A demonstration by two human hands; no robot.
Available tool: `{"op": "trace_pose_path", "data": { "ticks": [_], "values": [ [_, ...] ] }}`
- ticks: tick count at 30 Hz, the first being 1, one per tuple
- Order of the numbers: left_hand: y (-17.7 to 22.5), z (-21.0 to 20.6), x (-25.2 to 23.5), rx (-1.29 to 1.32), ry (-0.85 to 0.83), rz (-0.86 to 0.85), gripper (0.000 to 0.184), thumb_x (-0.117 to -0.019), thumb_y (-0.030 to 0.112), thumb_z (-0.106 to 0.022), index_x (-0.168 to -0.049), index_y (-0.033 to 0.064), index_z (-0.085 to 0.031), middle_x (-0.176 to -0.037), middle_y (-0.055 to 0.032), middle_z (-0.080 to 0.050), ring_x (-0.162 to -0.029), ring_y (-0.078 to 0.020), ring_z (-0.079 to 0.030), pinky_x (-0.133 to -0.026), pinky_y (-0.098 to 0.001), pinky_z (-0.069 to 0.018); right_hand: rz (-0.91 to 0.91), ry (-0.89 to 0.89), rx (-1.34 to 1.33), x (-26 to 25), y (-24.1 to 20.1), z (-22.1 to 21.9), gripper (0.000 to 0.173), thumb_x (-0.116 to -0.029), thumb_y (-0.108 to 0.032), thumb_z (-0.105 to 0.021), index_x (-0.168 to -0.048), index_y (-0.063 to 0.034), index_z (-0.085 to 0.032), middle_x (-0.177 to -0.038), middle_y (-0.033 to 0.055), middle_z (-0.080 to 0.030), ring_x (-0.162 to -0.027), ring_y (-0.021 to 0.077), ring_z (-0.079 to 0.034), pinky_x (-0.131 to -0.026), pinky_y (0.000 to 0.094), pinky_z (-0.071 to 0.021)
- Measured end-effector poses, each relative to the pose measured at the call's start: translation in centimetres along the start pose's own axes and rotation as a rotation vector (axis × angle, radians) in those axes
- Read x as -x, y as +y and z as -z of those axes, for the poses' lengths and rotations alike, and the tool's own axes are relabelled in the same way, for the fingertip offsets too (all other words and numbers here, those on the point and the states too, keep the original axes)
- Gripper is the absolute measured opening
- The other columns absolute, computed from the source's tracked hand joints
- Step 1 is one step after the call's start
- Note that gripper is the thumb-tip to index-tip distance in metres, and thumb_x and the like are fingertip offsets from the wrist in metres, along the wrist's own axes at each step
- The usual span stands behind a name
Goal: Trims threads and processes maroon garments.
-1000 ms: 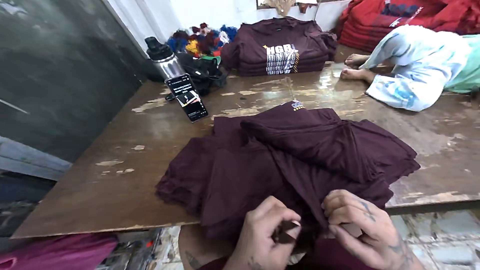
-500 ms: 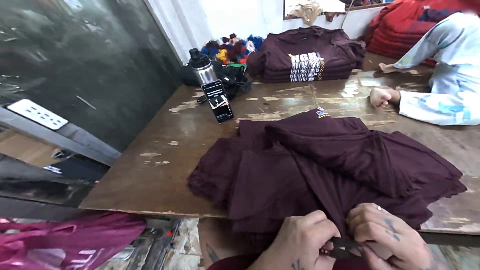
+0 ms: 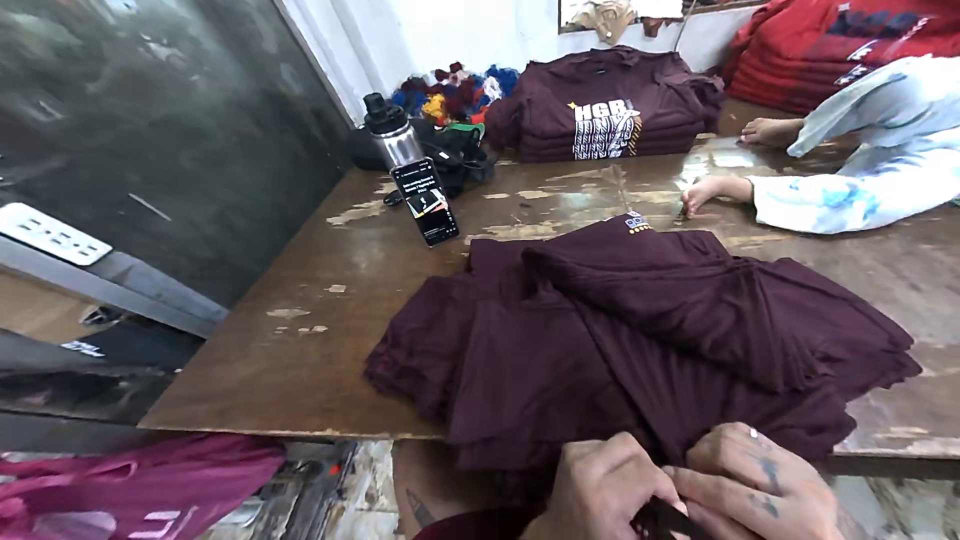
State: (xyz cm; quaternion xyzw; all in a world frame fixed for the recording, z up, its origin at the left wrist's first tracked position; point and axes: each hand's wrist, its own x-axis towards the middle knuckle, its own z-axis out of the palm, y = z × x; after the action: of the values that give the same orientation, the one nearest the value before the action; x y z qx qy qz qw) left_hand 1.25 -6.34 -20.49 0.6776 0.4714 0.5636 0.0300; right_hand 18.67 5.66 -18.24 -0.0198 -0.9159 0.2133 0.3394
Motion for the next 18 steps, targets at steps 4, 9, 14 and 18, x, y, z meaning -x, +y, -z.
{"op": "trace_pose_path", "data": {
  "ticks": [4, 9, 14, 18],
  "values": [
    [0.0, -0.3, 0.3, -0.094, 0.013, -0.005, 0.016, -0.0873, 0.013, -0.070, -0.075, 0.0059, -0.064, -0.070, -0.0039, -0.062, -0.064, -0.0094, -0.061, -0.057, -0.0176, -0.0499, -0.015, 0.017, 0.119, 0.0, -0.5, -0.8, 0.016, -0.0983, -0.025, -0.065, -0.090, -0.0149, -0.075, -0.081, 0.0043, -0.067, -0.088, 0.0153, -0.065, -0.085, 0.0256, -0.0509],
    [1.1, -0.1, 0.2, -0.025, -0.083, 0.002, 0.015, -0.0882, 0.009, -0.069, -0.075, 0.0033, -0.065, -0.068, -0.0066, -0.062, -0.062, -0.0119, -0.060, -0.056, -0.0191, -0.0494, 0.006, 0.109, 0.191, 0.7, -1.2, -1.2, 0.012, -0.1001, -0.015, -0.061, -0.092, -0.0106, -0.068, -0.084, 0.0055, -0.070, -0.093, 0.0136, -0.068, -0.101, 0.0244, -0.0487],
    [2.5, 2.7, -2.0, -0.171, -0.323, 0.172, 0.027, -0.0885, 0.025, -0.074, -0.108, 0.0067, -0.071, -0.082, -0.0075, -0.069, -0.066, -0.0162, -0.067, -0.055, -0.0308, -0.0558, -0.001, 0.278, 0.081, 1.3, -1.1, -1.2, 0.013, -0.1091, -0.014, -0.044, -0.102, -0.0087, -0.053, -0.103, 0.0085, -0.063, -0.111, 0.0134, -0.067, -0.107, 0.0287, -0.0498],
    [1.3, 3.4, -3.0, -0.383, -0.367, 0.031, 0.033, -0.1018, 0.034, -0.054, -0.125, 0.0172, -0.071, -0.089, -0.0034, -0.066, -0.076, -0.0153, -0.064, -0.061, -0.0282, -0.0529, -0.011, 0.391, 0.055, 3.8, -0.9, -2.7, 0.004, -0.1053, -0.011, -0.051, -0.106, -0.0143, -0.053, -0.107, 0.0020, -0.058, -0.119, 0.0136, -0.063, -0.107, 0.0356, -0.0547]
  ]
}}
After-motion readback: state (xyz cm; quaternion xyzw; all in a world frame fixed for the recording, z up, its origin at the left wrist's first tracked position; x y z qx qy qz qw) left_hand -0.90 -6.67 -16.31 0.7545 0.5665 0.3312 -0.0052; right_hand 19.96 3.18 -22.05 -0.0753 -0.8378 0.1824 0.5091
